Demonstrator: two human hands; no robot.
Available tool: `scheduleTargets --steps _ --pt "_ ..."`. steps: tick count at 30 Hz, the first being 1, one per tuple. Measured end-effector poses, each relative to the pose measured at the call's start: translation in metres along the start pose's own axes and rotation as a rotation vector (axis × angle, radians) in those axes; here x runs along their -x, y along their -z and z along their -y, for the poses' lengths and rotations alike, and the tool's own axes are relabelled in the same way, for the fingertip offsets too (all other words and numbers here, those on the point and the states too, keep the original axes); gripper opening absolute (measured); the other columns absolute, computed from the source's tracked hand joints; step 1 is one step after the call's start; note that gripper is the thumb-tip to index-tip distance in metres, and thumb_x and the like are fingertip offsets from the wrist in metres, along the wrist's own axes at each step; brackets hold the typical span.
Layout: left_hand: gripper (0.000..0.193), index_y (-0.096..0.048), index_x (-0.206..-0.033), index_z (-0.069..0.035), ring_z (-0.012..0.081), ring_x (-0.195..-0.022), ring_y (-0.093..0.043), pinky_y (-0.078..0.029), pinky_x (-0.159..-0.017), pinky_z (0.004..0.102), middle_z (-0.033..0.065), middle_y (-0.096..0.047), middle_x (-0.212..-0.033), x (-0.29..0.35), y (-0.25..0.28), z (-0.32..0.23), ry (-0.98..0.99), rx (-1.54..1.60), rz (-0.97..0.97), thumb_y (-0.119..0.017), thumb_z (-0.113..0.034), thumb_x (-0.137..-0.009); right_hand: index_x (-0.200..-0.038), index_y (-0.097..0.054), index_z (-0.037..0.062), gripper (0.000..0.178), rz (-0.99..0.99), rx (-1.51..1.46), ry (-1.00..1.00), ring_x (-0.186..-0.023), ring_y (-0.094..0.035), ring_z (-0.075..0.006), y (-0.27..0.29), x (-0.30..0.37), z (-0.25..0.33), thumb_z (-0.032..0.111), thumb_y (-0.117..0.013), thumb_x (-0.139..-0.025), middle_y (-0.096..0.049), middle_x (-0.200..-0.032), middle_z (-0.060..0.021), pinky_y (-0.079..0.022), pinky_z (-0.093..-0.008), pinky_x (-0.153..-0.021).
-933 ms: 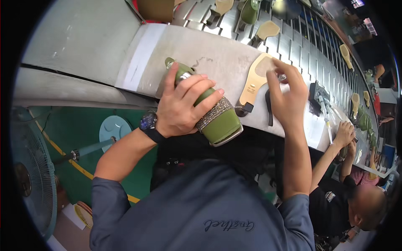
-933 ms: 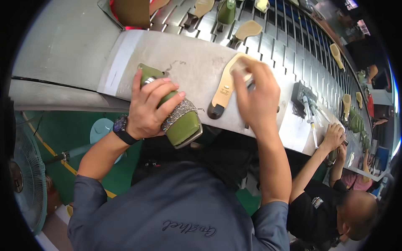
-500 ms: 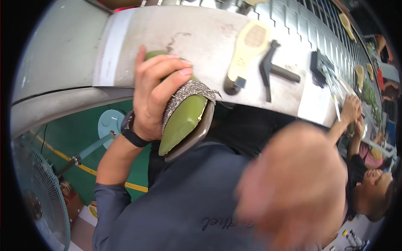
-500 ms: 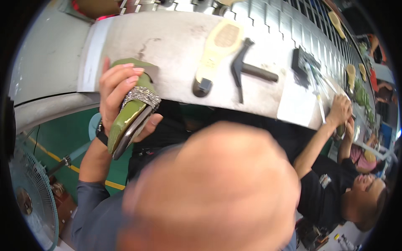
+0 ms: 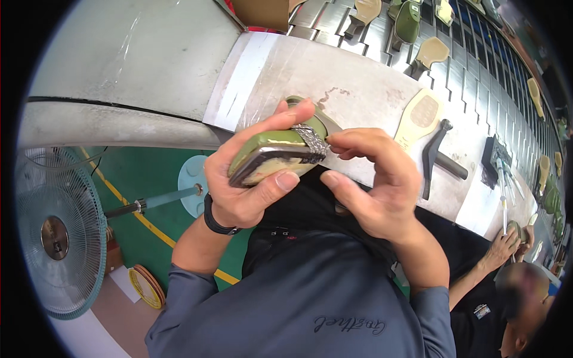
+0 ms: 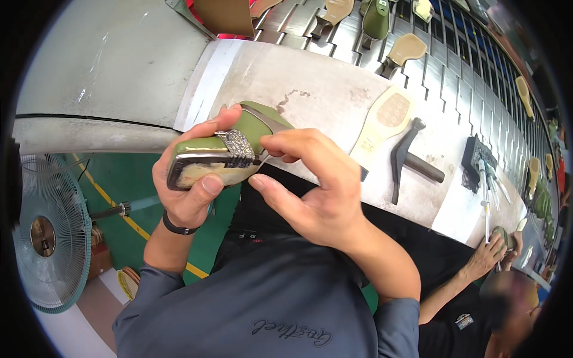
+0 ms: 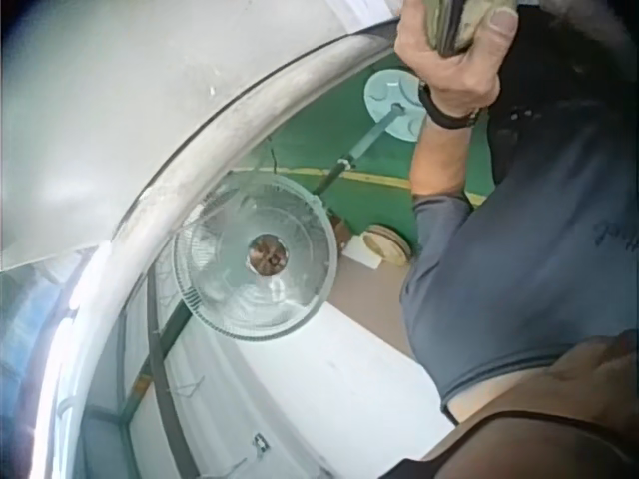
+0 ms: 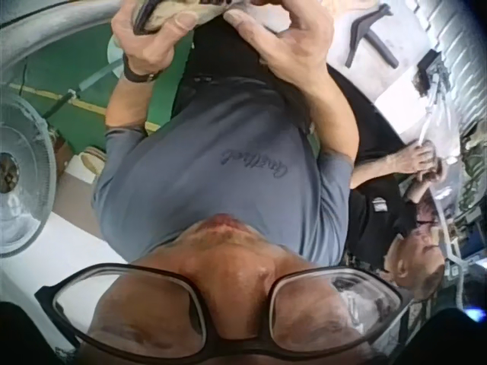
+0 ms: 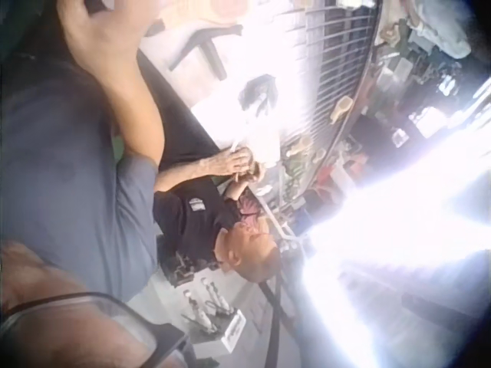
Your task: The person assembles high-heeled shoes on lasts by aligning upper straps, applying adhesive with a syringe, attaching soles, and tapping the edges with a hammer.
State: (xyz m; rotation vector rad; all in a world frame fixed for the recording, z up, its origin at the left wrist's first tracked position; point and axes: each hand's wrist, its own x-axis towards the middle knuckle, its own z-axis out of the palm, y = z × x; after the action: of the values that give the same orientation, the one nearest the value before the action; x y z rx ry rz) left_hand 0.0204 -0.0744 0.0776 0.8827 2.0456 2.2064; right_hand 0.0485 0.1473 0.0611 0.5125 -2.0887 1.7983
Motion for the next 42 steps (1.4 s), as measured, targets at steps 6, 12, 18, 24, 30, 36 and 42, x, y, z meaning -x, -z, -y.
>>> scheduleTargets --steps 6,12,18,24,30,36,42 --pt "0.059 -0.054 -0.146 0.011 0.0374 -0.146 -0.053 -0.021 -0.129 0.0517 0.0307 -0.062 -0.144 0.000 -0.003 -0.001 -0.035 -0.032 0.071 -0.074 -0.007 -0.093 -0.111 -0.072 -0.0031 0.037 0.042 0.057 0.168 -0.082 -0.072 -0.0243 0.014 -0.031 0.021 0.001 -0.087 -0.077 -0.075 -0.099 -0.0149 -0.058 -0.0327 -0.073" --pt "0.057 -0.055 -0.145 0.010 0.0390 -0.145 -0.053 -0.023 -0.129 0.0519 0.0301 -0.062 -0.144 0.001 -0.004 0.001 -0.083 -0.036 0.109 -0.074 -0.004 -0.093 -0.105 -0.074 -0.0016 0.029 0.095 0.146 0.239 -0.080 -0.073 -0.0243 0.015 -0.038 0.024 -0.004 -0.084 -0.078 -0.075 -0.094 -0.0129 -0.058 -0.0328 -0.070" --pt "0.057 -0.056 -0.145 0.009 0.0392 -0.143 -0.055 -0.025 -0.128 0.0530 0.0288 -0.063 -0.144 0.001 -0.003 -0.001 -0.093 -0.074 0.124 -0.074 -0.005 -0.093 -0.101 -0.072 -0.0048 0.022 0.127 0.184 0.145 -0.085 -0.071 -0.0224 0.016 -0.042 0.033 -0.009 -0.078 -0.080 -0.074 -0.095 -0.0137 -0.055 -0.0327 -0.076" --pt "0.057 -0.056 -0.144 0.009 0.0390 -0.143 -0.056 -0.025 -0.127 0.0536 0.0294 -0.063 -0.144 0.002 -0.004 0.000 -0.098 -0.077 0.113 -0.075 -0.007 -0.093 -0.100 -0.072 -0.0042 0.021 0.153 0.186 0.179 -0.081 -0.071 -0.0234 0.015 -0.041 0.028 -0.008 -0.077 -0.080 -0.073 -0.092 -0.0137 -0.055 -0.0327 -0.075" --pt "0.056 -0.057 -0.143 0.009 0.0393 -0.142 -0.056 -0.027 -0.127 0.0530 0.0302 -0.062 -0.144 0.004 -0.009 0.001 -0.113 -0.100 0.118 -0.076 -0.009 -0.093 -0.093 -0.072 -0.0022 0.016 0.099 0.219 0.214 -0.075 -0.070 -0.0225 0.016 -0.043 0.027 -0.009 -0.076 -0.079 -0.072 -0.085 -0.0118 -0.054 -0.0323 -0.070" --pt "0.055 -0.056 -0.143 0.009 0.0372 -0.142 -0.056 -0.028 -0.127 0.0516 0.0317 -0.061 -0.144 0.006 -0.014 0.000 -0.043 -0.028 -0.030 -0.073 -0.005 -0.093 -0.093 -0.071 -0.0023 0.021 0.069 0.319 0.309 -0.070 -0.068 -0.0215 0.011 -0.037 0.027 -0.012 -0.077 -0.075 -0.072 -0.083 -0.0118 -0.053 -0.0316 -0.064" --pt "0.059 -0.050 -0.147 0.008 0.0366 -0.140 -0.056 -0.046 -0.116 0.0446 0.0352 -0.056 -0.148 0.006 -0.023 0.000 -0.060 -0.083 -0.029 -0.072 -0.011 -0.095 -0.090 -0.073 0.0022 0.025 -0.063 0.358 0.365 -0.067 -0.066 -0.0228 0.008 -0.029 0.020 -0.007 -0.082 -0.068 -0.071 -0.080 -0.0085 -0.052 -0.0328 -0.057"
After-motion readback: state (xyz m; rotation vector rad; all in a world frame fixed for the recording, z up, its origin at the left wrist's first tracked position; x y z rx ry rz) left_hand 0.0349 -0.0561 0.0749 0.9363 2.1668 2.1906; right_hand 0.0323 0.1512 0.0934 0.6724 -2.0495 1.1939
